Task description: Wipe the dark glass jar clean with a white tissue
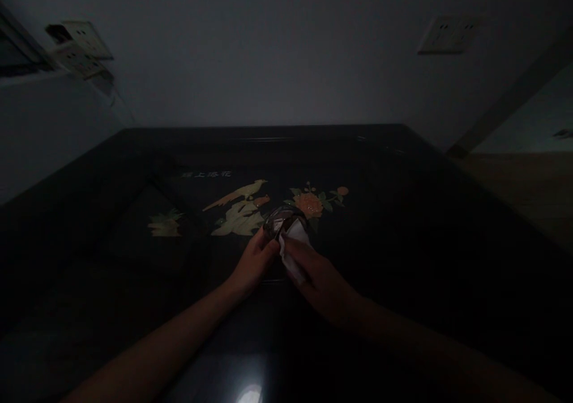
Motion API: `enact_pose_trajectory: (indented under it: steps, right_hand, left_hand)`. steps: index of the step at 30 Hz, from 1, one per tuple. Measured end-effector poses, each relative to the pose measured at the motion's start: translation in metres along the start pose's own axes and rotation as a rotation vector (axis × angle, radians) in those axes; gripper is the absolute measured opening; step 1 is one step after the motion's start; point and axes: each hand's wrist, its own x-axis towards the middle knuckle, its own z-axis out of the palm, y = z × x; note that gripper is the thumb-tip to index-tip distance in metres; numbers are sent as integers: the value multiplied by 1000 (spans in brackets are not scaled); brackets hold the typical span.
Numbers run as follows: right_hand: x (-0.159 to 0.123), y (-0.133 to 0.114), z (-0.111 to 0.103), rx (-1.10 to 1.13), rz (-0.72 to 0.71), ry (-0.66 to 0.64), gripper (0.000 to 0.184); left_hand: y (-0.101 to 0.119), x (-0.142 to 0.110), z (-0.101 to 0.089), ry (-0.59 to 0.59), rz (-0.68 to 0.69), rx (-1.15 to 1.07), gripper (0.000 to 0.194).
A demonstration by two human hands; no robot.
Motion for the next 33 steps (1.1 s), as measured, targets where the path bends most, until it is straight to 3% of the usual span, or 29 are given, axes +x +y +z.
enact_pose_trajectory:
  steps: [4,10,15,21,27,30,33]
  right_hand:
    - [5,7,-12,-270,-57,-109,54]
    - [10,6,-29,-736,-164,-167,42]
    - [9,5,-29,-858,-185,-145,38]
    - [7,4,-22,-642,-88,-163,48]
    - [3,0,-12,-47,35,-21,50]
    - [3,-8,-9,198,135,-43,49]
    - [3,-12,-8,222,129,-35,45]
  left_hand:
    - [-1,1,-1,40,-31,-29,50]
    - [-8,3,-4,46,11,-7,44]
    - [-9,6,-8,32,48,64,46]
    - [-7,5,-4,41,17,39,45]
    - [-4,1,0,-22,-17,-33,52]
    - [1,-1,1,-43,-58,-57,57]
    - [6,-2,6,-68,-111,-120,56]
